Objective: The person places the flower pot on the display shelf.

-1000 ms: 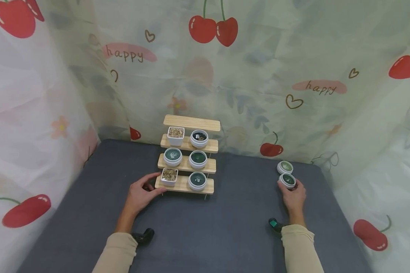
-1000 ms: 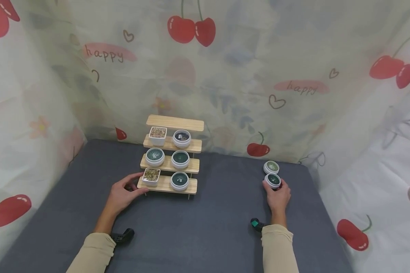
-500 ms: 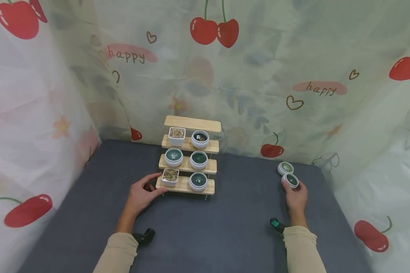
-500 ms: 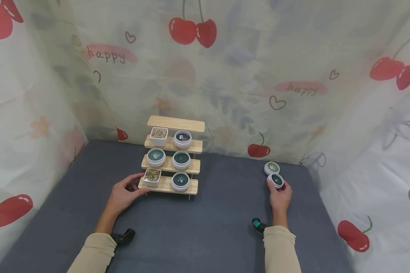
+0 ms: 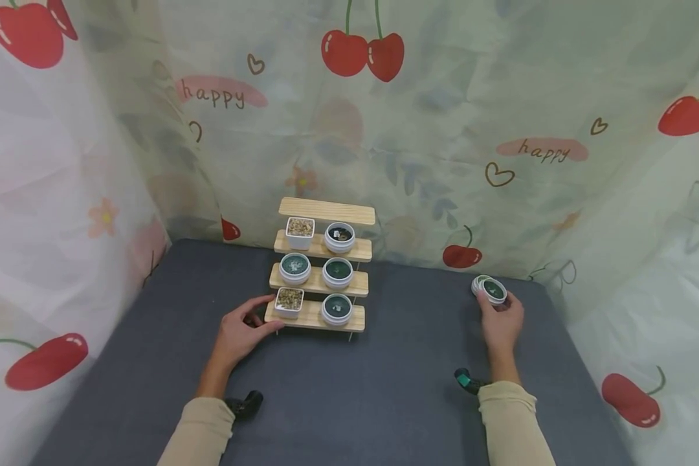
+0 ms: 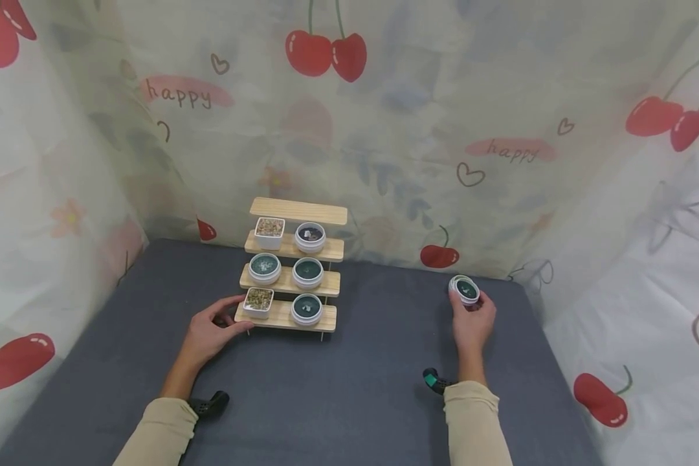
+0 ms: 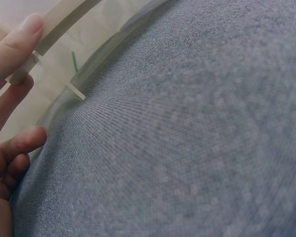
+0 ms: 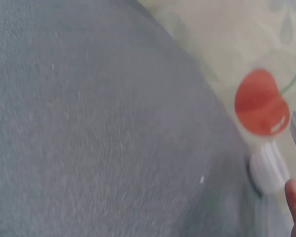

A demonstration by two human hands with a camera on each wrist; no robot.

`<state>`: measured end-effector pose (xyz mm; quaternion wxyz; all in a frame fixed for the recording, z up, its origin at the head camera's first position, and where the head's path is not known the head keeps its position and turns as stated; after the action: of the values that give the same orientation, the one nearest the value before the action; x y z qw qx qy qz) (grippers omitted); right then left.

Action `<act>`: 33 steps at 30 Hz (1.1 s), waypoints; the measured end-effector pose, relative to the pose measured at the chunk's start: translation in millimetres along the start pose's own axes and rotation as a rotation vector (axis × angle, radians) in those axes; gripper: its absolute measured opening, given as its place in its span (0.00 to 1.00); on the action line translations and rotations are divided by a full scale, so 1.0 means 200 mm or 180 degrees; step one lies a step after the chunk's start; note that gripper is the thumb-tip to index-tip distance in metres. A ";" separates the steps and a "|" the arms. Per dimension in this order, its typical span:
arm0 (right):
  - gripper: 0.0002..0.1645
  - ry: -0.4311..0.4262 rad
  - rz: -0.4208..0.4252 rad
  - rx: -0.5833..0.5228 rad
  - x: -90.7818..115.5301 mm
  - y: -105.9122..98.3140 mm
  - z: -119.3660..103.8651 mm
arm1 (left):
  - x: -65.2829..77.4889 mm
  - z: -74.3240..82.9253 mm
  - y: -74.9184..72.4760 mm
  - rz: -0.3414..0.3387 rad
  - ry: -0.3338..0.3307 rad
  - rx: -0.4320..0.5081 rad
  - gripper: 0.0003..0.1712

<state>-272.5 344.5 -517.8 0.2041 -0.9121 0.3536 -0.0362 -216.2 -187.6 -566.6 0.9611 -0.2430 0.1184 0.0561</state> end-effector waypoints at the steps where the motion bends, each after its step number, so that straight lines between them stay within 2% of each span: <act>1: 0.44 -0.0043 -0.0003 -0.0023 0.01 0.00 -0.02 | 0.00 0.00 0.00 0.0003 0.0006 0.0011 0.36; 8: 0.43 -0.0451 -0.0154 -0.0196 0.07 0.04 -0.24 | 0.00 0.00 0.00 0.0028 0.0092 0.0006 0.36; 18: 0.39 -0.0958 -0.0526 -0.0536 0.16 0.12 -0.63 | 0.00 0.00 0.00 0.0022 0.0044 -0.0026 0.37; 23: 0.39 -0.1210 -0.0831 -0.0692 0.21 0.19 -0.74 | 0.00 0.00 0.01 0.0016 0.0030 -0.0025 0.37; 27: 0.39 -0.1377 -0.0961 -0.0552 0.24 0.25 -0.82 | -0.01 0.00 0.00 0.0036 0.0056 -0.0021 0.37; 33: 0.39 -0.1416 -0.1178 -0.0590 0.32 0.34 -0.93 | 0.00 0.00 0.00 -0.0002 0.0050 -0.0031 0.37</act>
<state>-306.6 193.0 -380.2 0.1823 -0.9614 0.1300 0.1603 -216.8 -188.3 -565.7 0.9590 -0.2481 0.1255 0.0544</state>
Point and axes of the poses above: each hand's wrist, its own x-axis away from the middle knuckle, its own y-axis out of the palm, z = x × y, the point moved 2 cm from there along -x, towards the middle knuckle, and after that the axes turned 6 degrees about y, right-handed, at the moved point
